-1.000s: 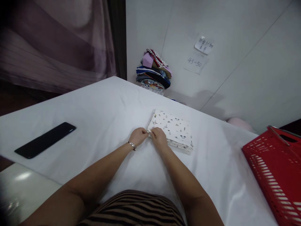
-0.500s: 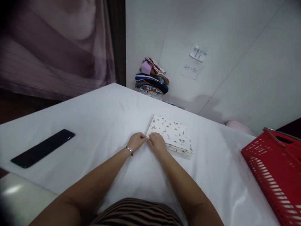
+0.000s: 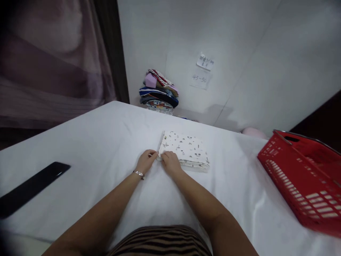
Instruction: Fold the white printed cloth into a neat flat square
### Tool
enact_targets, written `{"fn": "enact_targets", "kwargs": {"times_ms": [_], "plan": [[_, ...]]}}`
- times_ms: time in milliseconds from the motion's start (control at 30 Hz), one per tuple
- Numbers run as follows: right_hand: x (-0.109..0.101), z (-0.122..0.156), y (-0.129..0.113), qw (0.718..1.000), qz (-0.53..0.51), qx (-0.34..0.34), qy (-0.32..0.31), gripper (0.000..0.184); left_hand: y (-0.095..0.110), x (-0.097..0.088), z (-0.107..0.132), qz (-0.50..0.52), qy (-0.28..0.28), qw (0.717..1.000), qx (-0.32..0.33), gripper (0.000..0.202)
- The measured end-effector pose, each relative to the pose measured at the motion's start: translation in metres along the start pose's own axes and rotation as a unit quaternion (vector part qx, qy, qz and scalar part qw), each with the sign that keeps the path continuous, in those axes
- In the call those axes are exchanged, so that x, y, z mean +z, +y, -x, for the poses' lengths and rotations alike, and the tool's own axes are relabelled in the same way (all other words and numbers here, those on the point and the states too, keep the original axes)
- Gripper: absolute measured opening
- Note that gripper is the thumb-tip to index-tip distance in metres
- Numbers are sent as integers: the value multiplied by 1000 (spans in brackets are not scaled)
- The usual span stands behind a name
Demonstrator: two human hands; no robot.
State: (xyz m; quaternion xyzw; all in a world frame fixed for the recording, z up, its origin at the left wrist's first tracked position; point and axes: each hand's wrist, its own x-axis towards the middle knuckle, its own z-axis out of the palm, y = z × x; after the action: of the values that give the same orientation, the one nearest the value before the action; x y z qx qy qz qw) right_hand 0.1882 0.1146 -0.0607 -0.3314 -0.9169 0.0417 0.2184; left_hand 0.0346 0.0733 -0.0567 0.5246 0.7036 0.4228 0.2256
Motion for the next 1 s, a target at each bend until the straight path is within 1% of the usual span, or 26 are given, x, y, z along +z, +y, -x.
{"fn": "enact_targets", "kwargs": {"times_ms": [67, 133, 200, 300, 367, 467, 567, 667, 733, 800, 833, 867, 933, 967, 1000], "plan": [[-3, 1, -3, 1000, 1, 7, -6, 24, 0, 0, 0, -13, -2, 1000, 8, 30], [-5, 3, -5, 1000, -5, 4, -6, 29, 1, 1, -1, -39, -22, 999, 9, 27], [-8, 8, -3, 1000, -18, -16, -1, 36, 1, 2, -3, -56, -40, 998, 3, 23], [-16, 21, 9, 999, -31, -36, 16, 39, 3, 2, -6, -69, -53, 996, -7, 20], [-25, 35, 22, 999, -25, -25, 38, 37, 3, 2, -7, -73, -58, 996, -12, 20], [-42, 62, 45, 998, -4, 11, 69, 33, 3, 2, -8, -78, -58, 995, -21, 22], [-60, 94, 68, 995, 10, 61, 81, 31, 3, 3, -9, -84, -57, 994, -26, 22], [-72, 122, 89, 988, 1, 124, 90, 30, 4, 2, -10, -89, -57, 994, -27, 22], [-77, 134, 100, 977, -30, 182, 110, 30, 5, 2, -10, -93, -60, 993, -31, 21], [-81, 139, 110, 949, -84, 264, 148, 29, 5, 2, -10, -95, -62, 993, -41, 22], [-83, 138, 114, 927, -121, 314, 165, 29, 6, 2, -10, -94, -62, 993, -47, 22], [-86, 136, 118, 896, -170, 373, 170, 28, 7, 2, -11, -91, -61, 992, -55, 23], [-92, 128, 124, 818, -275, 484, 145, 26, 8, 2, -14, -84, -62, 992, -68, 26], [-96, 123, 127, 780, -318, 525, 123, 24, 10, 2, -16, -82, -65, 992, -76, 28], [-99, 118, 129, 749, -352, 553, 99, 23, 11, 1, -18, -82, -70, 991, -84, 30]]}}
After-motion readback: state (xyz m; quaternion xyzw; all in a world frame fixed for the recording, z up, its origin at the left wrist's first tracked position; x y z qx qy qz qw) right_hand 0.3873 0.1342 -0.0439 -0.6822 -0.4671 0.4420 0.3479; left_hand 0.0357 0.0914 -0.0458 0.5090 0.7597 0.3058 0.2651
